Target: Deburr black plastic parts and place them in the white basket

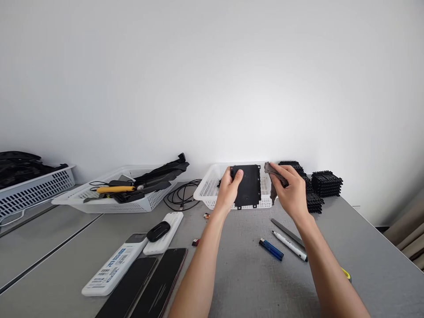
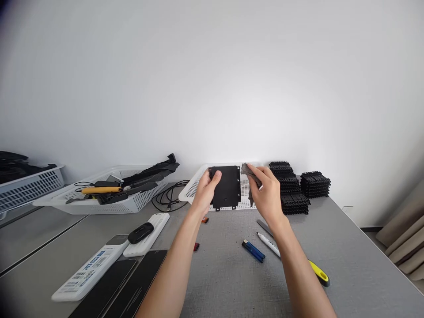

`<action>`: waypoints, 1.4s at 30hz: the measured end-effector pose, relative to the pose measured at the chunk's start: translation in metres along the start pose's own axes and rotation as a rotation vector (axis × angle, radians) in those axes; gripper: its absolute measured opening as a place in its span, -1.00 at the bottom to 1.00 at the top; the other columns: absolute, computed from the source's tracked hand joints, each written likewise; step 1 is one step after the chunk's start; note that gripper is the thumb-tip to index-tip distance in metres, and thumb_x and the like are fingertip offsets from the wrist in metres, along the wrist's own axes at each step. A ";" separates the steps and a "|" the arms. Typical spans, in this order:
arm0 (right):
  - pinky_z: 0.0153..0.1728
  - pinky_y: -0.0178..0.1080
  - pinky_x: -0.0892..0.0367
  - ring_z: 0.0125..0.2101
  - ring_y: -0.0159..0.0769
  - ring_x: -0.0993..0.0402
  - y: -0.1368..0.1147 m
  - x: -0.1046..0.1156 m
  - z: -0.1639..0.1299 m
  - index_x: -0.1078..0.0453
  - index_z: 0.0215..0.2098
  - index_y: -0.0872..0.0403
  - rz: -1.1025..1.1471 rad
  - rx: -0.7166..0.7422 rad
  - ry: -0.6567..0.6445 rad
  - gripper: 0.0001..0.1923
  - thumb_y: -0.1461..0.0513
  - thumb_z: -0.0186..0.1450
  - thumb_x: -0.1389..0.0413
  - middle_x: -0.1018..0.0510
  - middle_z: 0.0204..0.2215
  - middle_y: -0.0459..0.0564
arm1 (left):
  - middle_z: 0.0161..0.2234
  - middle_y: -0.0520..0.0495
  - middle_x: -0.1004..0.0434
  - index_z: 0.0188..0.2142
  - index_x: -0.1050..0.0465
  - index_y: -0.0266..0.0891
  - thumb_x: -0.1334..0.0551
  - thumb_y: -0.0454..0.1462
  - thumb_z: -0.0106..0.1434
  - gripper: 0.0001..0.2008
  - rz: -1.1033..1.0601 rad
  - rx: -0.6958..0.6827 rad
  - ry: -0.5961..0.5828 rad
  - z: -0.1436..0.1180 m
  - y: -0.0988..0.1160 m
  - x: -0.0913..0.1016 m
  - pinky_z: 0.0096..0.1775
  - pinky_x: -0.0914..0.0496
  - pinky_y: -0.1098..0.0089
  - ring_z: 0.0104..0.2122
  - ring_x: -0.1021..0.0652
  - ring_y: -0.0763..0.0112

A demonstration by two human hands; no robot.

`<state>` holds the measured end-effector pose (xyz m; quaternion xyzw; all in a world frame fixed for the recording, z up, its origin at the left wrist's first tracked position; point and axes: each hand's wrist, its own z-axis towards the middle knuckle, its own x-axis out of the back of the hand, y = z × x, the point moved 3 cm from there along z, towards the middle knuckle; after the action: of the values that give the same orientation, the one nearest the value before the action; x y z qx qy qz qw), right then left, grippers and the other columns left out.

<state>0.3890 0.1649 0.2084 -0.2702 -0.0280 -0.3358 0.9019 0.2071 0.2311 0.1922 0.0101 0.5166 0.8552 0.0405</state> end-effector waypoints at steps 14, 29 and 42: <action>-0.32 -0.27 -0.41 -0.35 -0.30 -0.50 0.003 -0.030 -0.012 -0.57 -0.12 0.03 0.046 0.045 -0.276 -0.70 0.39 0.30 -0.07 -0.55 -0.26 0.01 | -0.38 -0.03 -0.46 -0.32 -0.39 -0.20 -0.16 0.12 0.22 -0.58 0.139 -0.019 0.023 -0.001 -0.015 -0.013 -0.26 -0.32 0.40 -0.32 -0.45 0.32; -0.26 -0.25 -0.41 -0.28 -0.29 -0.51 -0.007 -0.005 -0.001 -0.54 -0.08 0.02 0.154 -0.028 -0.186 -0.74 0.34 0.31 -0.11 -0.57 -0.25 -0.01 | -0.22 -0.07 -0.54 -0.19 -0.44 -0.17 -0.23 0.11 0.17 -0.57 0.012 0.026 0.094 0.004 -0.015 0.003 -0.01 -0.32 0.35 -0.05 -0.49 0.24; -0.33 -0.27 -0.39 -0.33 -0.28 -0.49 -0.008 -0.030 -0.013 -0.56 -0.08 0.00 0.003 0.048 -0.307 -0.67 0.39 0.33 -0.04 -0.53 -0.27 0.02 | 0.04 -0.17 -0.51 -0.10 -0.48 -0.21 -0.04 0.27 0.18 -0.34 -0.162 0.156 0.016 -0.009 -0.031 -0.033 0.19 -0.23 0.22 0.19 -0.36 0.16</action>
<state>0.3588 0.1715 0.1944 -0.2966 -0.1733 -0.2887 0.8937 0.2418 0.2349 0.1610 -0.0354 0.5811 0.8063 0.1045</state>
